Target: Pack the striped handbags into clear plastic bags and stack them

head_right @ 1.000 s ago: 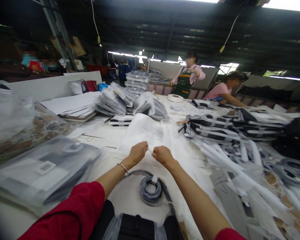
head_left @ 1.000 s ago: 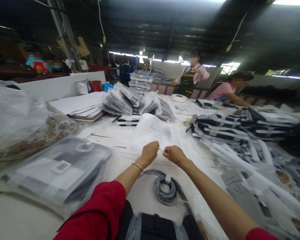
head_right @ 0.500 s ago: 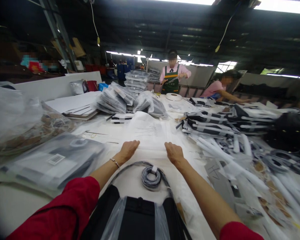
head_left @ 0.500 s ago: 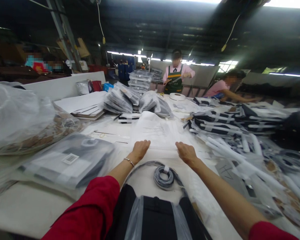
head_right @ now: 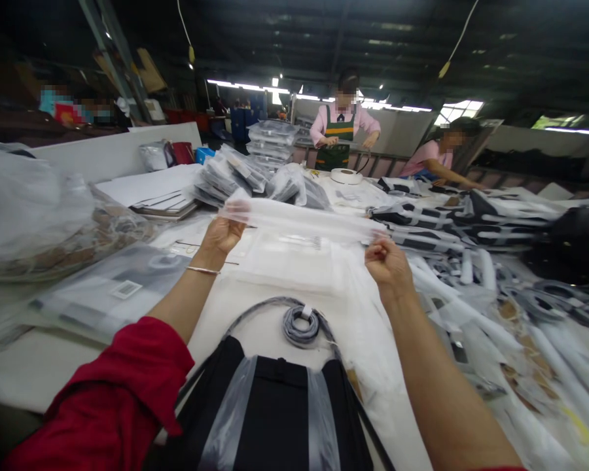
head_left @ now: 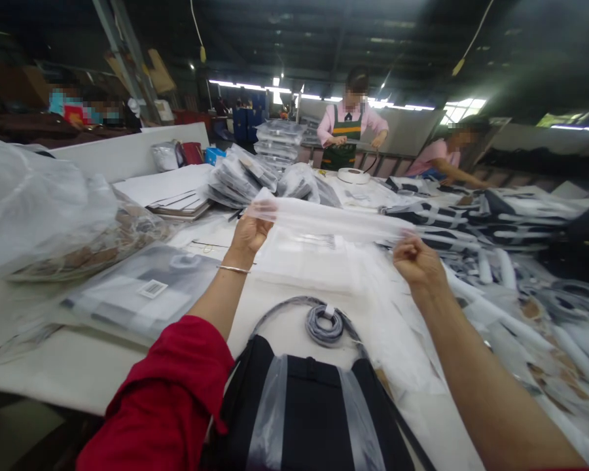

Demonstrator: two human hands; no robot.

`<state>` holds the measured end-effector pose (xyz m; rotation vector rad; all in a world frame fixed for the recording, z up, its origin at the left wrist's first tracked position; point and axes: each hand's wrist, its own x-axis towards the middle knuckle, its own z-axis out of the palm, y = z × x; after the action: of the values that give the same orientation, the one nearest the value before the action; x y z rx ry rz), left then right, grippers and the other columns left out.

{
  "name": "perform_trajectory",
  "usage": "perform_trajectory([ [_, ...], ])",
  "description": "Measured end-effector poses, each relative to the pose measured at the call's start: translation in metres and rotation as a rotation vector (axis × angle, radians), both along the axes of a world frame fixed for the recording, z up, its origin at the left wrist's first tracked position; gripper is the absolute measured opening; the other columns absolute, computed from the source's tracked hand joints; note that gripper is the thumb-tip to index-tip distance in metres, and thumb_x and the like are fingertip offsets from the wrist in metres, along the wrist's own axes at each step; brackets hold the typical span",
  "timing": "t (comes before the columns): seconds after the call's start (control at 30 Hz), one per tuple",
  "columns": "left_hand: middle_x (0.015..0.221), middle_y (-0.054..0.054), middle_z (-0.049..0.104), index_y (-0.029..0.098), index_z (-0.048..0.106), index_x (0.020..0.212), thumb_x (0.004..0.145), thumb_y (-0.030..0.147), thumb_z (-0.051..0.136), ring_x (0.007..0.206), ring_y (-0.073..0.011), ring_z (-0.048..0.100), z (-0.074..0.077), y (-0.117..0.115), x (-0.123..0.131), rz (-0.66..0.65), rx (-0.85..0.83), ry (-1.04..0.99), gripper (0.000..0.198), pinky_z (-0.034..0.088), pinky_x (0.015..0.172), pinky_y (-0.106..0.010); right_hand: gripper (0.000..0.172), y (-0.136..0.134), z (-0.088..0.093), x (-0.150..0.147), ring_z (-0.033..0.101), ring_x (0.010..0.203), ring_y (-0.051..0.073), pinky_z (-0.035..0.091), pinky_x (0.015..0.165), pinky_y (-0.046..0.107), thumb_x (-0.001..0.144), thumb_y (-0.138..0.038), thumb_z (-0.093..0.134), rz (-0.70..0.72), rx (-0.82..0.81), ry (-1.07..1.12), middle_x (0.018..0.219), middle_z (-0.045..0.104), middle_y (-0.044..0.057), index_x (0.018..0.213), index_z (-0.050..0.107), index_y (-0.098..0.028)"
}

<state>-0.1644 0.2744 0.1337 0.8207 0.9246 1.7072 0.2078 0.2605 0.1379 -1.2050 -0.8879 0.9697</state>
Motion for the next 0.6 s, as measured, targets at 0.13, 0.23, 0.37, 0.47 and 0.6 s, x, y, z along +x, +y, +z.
perform_trajectory([
  [0.13, 0.081, 0.002, 0.065, 0.02, 0.057, 0.085, 0.077, 0.045, 0.068, 0.083, -0.0133, 0.061, -0.032, -0.019, -0.009, 0.032, 0.081, 0.362, 0.029, 0.048, 0.082, -0.026, 0.038, -0.017, -0.038, -0.007, 0.059, 0.062, 0.009, 0.054, 0.06, 0.021, 0.057, -0.026, 0.077, 0.094, 0.105, 0.152, 0.069, 0.059, -0.009, 0.081, 0.047, -0.024],
  [0.23, 0.059, 0.004, 0.056, 0.02, 0.052, 0.061, 0.06, 0.043, 0.08, 0.073, -0.017, 0.057, -0.08, -0.047, -0.005, -0.086, -0.029, 0.644, 0.036, 0.046, 0.08, -0.03, 0.041, -0.04, -0.092, -0.016, 0.057, 0.058, 0.013, 0.05, 0.056, 0.025, 0.048, -0.025, 0.082, 0.219, -0.081, -0.228, 0.063, 0.06, -0.006, 0.078, 0.054, -0.022],
  [0.37, 0.068, -0.002, 0.064, 0.021, 0.056, 0.061, 0.07, 0.049, 0.07, 0.081, -0.0225, 0.06, -0.12, -0.079, 0.007, -0.261, -0.156, 0.927, 0.032, 0.043, 0.084, -0.033, 0.024, -0.055, -0.133, -0.022, 0.054, 0.057, 0.014, 0.044, 0.055, 0.024, 0.057, -0.025, 0.076, 0.348, -0.295, -0.707, 0.057, 0.055, -0.006, 0.068, 0.056, -0.022],
  [0.47, 0.076, -0.005, 0.068, 0.022, 0.06, 0.067, 0.078, 0.053, 0.06, 0.085, -0.0257, 0.062, -0.123, -0.093, 0.012, -0.352, -0.251, 1.037, 0.033, 0.043, 0.084, -0.034, 0.021, -0.058, -0.138, -0.026, 0.058, 0.052, 0.015, 0.044, 0.051, 0.025, 0.068, -0.031, 0.071, 0.376, -0.428, -0.696, 0.055, 0.056, -0.004, 0.068, 0.051, -0.023],
  [0.6, 0.066, -0.007, 0.066, 0.022, 0.058, 0.062, 0.086, 0.064, 0.041, 0.079, -0.0268, 0.063, -0.118, -0.108, 0.011, -0.427, -0.408, 1.064, 0.052, 0.047, 0.077, -0.035, 0.025, -0.063, -0.136, -0.03, 0.063, 0.053, 0.018, 0.048, 0.05, 0.027, 0.083, -0.044, 0.058, 0.437, -0.598, -0.623, 0.055, 0.062, 0.001, 0.073, 0.052, -0.022],
])
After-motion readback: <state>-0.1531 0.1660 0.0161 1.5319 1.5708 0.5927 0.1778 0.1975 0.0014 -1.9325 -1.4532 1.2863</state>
